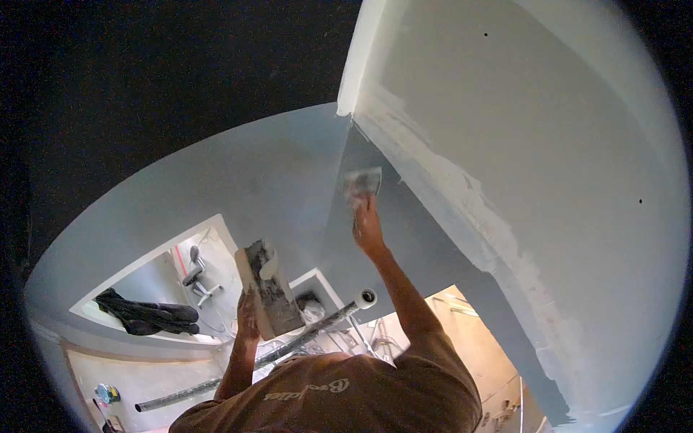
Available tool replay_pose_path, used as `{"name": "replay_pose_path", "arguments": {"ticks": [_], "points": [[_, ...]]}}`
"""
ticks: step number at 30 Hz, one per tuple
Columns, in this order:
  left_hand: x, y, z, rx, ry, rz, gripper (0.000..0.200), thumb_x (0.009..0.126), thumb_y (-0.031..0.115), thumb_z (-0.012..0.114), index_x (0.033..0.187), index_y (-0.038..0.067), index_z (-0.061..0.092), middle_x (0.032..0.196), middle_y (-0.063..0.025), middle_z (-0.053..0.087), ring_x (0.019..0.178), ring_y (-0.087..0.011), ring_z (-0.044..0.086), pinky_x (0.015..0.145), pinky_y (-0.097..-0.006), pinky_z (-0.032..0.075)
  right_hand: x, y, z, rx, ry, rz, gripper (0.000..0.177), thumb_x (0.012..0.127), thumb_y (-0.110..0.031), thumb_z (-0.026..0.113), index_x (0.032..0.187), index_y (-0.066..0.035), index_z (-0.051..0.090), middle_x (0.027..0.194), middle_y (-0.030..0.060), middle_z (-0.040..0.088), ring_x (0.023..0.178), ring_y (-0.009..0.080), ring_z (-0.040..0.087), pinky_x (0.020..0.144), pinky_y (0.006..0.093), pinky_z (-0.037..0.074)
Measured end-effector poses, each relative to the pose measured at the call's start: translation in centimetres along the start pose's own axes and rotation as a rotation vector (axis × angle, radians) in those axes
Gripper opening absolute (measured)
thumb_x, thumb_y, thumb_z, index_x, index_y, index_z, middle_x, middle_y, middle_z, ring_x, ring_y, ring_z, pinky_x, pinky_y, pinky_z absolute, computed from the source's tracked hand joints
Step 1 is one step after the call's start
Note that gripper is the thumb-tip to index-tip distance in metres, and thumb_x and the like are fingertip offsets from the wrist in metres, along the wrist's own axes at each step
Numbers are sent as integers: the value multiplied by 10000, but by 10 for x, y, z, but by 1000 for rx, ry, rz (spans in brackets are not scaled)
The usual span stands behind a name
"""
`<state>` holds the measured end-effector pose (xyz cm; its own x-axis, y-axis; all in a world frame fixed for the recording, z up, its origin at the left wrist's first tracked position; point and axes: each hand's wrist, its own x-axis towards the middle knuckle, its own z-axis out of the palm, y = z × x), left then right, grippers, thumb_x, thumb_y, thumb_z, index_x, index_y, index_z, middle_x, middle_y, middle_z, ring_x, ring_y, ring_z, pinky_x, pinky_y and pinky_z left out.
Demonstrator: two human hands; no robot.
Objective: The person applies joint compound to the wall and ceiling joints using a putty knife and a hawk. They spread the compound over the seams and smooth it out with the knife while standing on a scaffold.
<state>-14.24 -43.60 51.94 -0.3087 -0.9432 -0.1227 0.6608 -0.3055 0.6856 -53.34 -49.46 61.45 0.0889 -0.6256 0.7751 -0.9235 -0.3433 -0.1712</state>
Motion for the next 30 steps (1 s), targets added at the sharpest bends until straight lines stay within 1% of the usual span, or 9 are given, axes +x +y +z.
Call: {"name": "replay_pose_path", "arguments": {"ticks": [2,4,7,11,14,21,25,28,30], "points": [[5,4,19,25,-6,-28,441,1055,329,496,1378,29,494,1204,-91,630,1064,-228,635,928,-375,525,-52,-34,-33,708,-110,447,712,762,116,628,1405,-40,366,1323,296,410,1091,486,526,914,473,505],[16,-9,7,38,-77,-58,485,1050,369,503,1409,45,467,1233,-84,614,1085,-213,633,933,-370,531,-87,-75,-73,99,-93,140,733,785,66,655,1432,-67,336,1322,248,381,1154,421,510,931,452,504],[19,1,40,-15,-73,-95,432,1040,280,534,1406,62,457,1212,-48,603,1123,-191,601,969,-359,511,-123,-106,-120,302,-255,406,722,787,48,678,1426,-67,362,1401,223,327,1260,376,448,993,439,477],[19,-2,69,-26,-100,-81,480,1021,304,563,1435,102,426,1231,-54,590,1143,-201,600,994,-369,512,-164,-135,-146,783,58,715,716,782,54,662,1434,-2,370,1390,172,379,1208,275,473,1024,398,463],[22,-11,81,44,-73,-101,508,1017,309,554,1458,106,403,1299,-76,562,1178,-238,583,995,-410,510,-227,-125,-150,2036,384,1005,425,870,-37,634,1251,92,496,1034,87,578,967,135,581,853,249,532],[21,-27,109,401,9,96,576,1032,297,540,1520,71,334,1362,-116,523,1246,-231,523,1047,-388,426,-253,-155,-149,2762,853,1356,310,904,-38,594,1163,64,456,996,120,539,726,149,581,684,250,552],[24,-34,100,612,29,197,569,1047,297,510,1518,35,329,1364,-148,514,1253,-227,502,1055,-361,395,-261,-150,-156,2880,688,1226,400,913,-20,578,1287,33,446,1068,161,566,787,175,595,592,227,543],[15,-28,104,825,-14,320,571,1054,301,492,1508,-3,324,1383,-183,497,1263,-248,495,1054,-364,395,-215,-167,-187,1812,92,1448,350,981,-91,562,1319,-48,485,1071,105,613,823,171,622,609,263,521],[0,-17,127,731,-75,322,569,1055,278,482,1502,-30,315,1376,-213,505,1257,-289,507,1064,-370,388,-209,-167,-182,1698,-80,1365,362,979,-93,575,1327,-48,486,1054,104,622,821,168,624,615,271,522]]}}
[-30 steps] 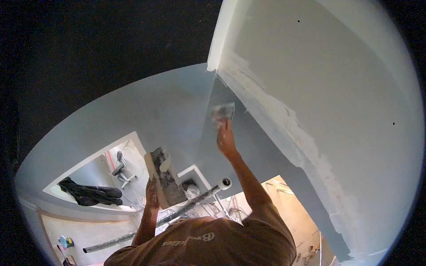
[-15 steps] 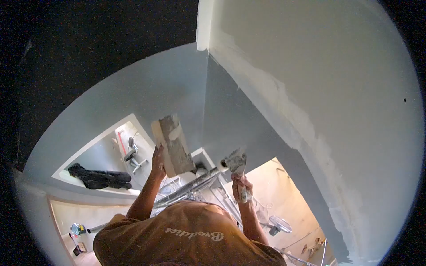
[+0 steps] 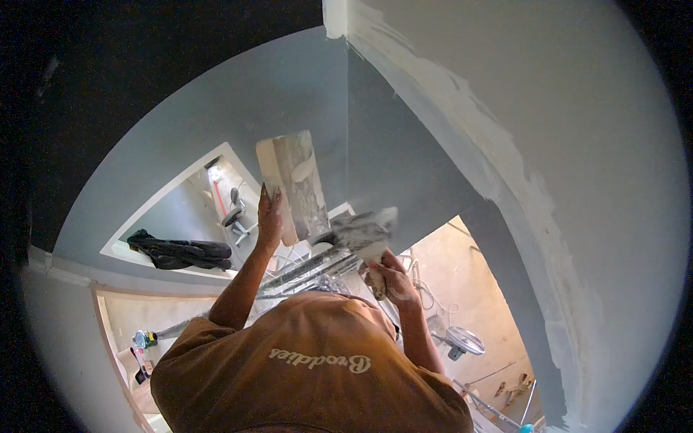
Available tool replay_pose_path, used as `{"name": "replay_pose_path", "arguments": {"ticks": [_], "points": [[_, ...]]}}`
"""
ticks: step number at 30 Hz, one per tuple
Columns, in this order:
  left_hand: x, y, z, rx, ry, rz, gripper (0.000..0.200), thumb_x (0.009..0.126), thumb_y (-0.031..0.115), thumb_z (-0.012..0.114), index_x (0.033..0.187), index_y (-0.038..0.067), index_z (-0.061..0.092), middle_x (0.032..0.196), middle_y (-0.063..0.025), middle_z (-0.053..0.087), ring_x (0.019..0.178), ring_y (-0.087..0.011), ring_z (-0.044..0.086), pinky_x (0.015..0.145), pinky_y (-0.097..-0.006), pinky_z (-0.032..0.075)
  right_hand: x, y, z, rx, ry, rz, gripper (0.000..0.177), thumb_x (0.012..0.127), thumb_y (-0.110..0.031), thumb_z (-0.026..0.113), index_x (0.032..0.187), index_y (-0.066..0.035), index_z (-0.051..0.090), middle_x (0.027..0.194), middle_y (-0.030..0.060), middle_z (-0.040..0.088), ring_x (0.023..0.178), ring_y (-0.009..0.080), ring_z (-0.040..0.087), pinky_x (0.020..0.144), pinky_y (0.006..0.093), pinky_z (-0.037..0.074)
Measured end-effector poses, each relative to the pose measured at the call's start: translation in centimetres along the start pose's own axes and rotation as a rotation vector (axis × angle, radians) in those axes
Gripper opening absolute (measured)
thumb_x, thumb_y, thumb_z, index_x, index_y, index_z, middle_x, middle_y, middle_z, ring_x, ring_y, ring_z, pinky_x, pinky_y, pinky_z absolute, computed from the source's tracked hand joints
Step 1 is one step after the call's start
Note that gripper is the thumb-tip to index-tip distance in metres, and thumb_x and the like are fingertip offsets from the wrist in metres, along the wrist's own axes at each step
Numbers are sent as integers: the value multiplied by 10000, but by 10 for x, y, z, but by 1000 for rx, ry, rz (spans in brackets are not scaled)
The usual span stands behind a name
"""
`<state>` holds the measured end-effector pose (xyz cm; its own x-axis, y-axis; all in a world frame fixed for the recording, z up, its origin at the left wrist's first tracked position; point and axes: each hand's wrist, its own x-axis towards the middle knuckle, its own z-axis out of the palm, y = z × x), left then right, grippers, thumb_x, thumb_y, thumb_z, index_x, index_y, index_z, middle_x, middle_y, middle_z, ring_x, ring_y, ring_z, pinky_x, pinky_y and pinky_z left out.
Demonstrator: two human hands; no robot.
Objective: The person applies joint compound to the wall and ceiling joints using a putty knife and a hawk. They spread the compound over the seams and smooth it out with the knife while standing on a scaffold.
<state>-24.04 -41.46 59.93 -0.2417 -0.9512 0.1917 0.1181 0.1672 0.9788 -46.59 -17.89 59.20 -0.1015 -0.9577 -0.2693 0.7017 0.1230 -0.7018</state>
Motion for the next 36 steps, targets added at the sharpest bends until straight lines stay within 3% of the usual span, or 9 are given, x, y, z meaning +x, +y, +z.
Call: {"name": "replay_pose_path", "arguments": {"ticks": [7,12,16,21,24,26,30,32,36], "points": [[-9,13,15,283,110,138,512,1055,283,470,1448,-32,378,1278,-228,578,1146,-313,579,984,-395,435,33,19,12,-68,-51,135,315,969,-111,622,1256,-28,524,922,57,605,717,157,600,579,294,509],[-24,41,24,374,-104,92,433,1040,280,469,1345,-27,439,1050,-280,646,991,-429,617,880,-475,457,55,-6,26,-27,-140,78,265,980,-97,592,1223,-9,529,858,49,581,644,146,563,532,284,461],[-30,17,13,647,-158,315,446,1030,285,475,1353,-21,435,1040,-291,643,984,-458,612,863,-503,459,65,-20,29,-56,-160,13,264,976,-105,604,1209,-5,531,844,51,593,632,141,564,527,279,460],[-59,16,19,535,-119,160,478,1019,275,495,1377,-34,422,1109,-297,632,1032,-465,607,882,-498,473,71,-59,48,-47,-309,-122,221,985,-76,580,1191,-6,542,848,34,601,648,134,568,550,278,477],[-55,10,19,-24,-153,-111,466,1032,306,509,1376,-5,468,1158,-191,648,1073,-316,621,927,-418,487,72,-70,49,-458,-131,-312,173,979,-46,568,1151,-34,568,912,89,630,725,195,630,625,304,529],[-51,1,14,-351,-275,-294,485,1025,380,526,1364,33,517,1204,-119,632,1116,-217,603,986,-379,483,68,-70,54,-1189,-124,-1087,297,945,-18,584,1233,-91,596,1096,160,634,898,280,676,737,362,573],[-48,7,13,-685,-300,-589,503,1002,415,559,1350,52,540,1201,-91,636,1074,-200,628,951,-390,514,47,-54,66,-1859,-8,-938,681,831,39,609,1450,-230,517,1402,145,516,1085,344,650,875,462,562],[-38,-50,0,-827,-312,-501,484,964,318,666,1352,72,515,1144,-43,650,981,-176,653,828,-364,559,50,-50,53,-1851,69,-870,687,831,50,598,1451,-234,515,1394,145,519,1073,348,649,877,464,560],[-27,-27,-18,-895,-250,-537,547,973,293,650,1436,84,449,1259,-64,588,1127,-199,602,922,-392,535,52,-54,34,-1904,320,-762,647,796,109,542,1390,-149,545,1311,121,561,924,328,678,775,414,564]]}}
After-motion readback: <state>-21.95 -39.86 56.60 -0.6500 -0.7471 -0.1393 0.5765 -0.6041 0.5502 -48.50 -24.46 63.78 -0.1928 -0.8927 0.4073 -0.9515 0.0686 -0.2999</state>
